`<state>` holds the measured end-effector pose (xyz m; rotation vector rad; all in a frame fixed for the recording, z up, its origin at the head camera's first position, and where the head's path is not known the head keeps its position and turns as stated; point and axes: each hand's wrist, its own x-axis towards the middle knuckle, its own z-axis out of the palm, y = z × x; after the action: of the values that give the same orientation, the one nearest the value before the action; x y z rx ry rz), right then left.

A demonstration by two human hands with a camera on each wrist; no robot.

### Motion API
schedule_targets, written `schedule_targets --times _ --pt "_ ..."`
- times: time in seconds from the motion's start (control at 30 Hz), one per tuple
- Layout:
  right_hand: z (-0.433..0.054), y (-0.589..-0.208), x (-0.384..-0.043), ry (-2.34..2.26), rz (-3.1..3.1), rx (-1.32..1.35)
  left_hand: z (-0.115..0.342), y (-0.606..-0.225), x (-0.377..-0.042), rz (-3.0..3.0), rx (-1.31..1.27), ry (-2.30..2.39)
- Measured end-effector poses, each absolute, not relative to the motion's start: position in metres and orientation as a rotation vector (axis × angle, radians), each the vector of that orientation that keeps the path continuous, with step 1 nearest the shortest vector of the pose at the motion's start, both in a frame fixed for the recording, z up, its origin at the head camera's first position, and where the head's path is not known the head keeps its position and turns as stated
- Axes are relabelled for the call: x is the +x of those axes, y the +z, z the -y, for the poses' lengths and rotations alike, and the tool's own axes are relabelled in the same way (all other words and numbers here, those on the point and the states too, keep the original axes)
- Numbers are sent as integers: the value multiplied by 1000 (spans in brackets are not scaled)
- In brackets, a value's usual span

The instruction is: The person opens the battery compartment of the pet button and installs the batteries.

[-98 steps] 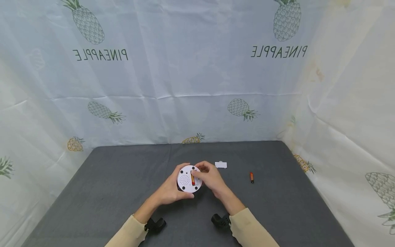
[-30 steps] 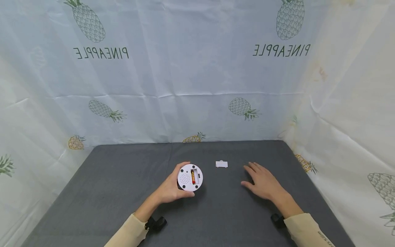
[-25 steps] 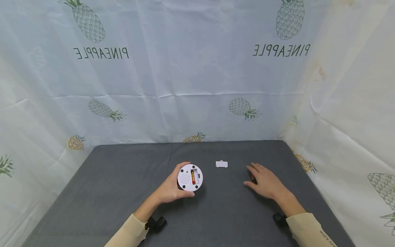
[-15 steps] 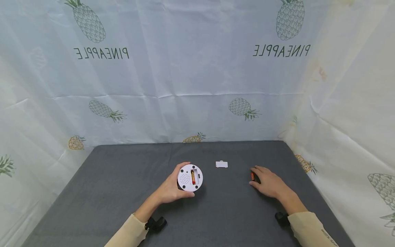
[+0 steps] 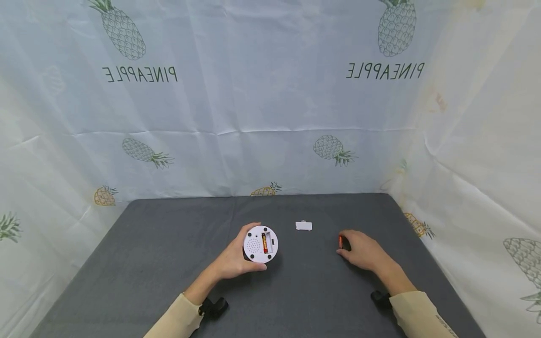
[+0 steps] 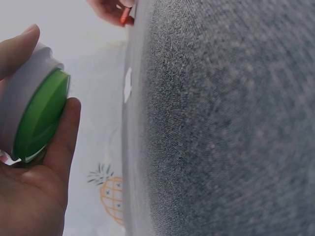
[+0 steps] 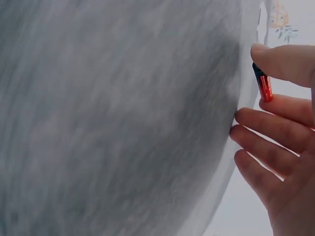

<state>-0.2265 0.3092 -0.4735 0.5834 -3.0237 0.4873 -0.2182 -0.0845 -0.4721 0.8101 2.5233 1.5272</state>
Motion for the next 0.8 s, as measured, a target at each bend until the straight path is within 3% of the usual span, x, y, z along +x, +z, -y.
schedule_targets --times 0.8 --pt "-246 -464 -219 1335 2850 722 84 -474 -218 -2524 818 1518"
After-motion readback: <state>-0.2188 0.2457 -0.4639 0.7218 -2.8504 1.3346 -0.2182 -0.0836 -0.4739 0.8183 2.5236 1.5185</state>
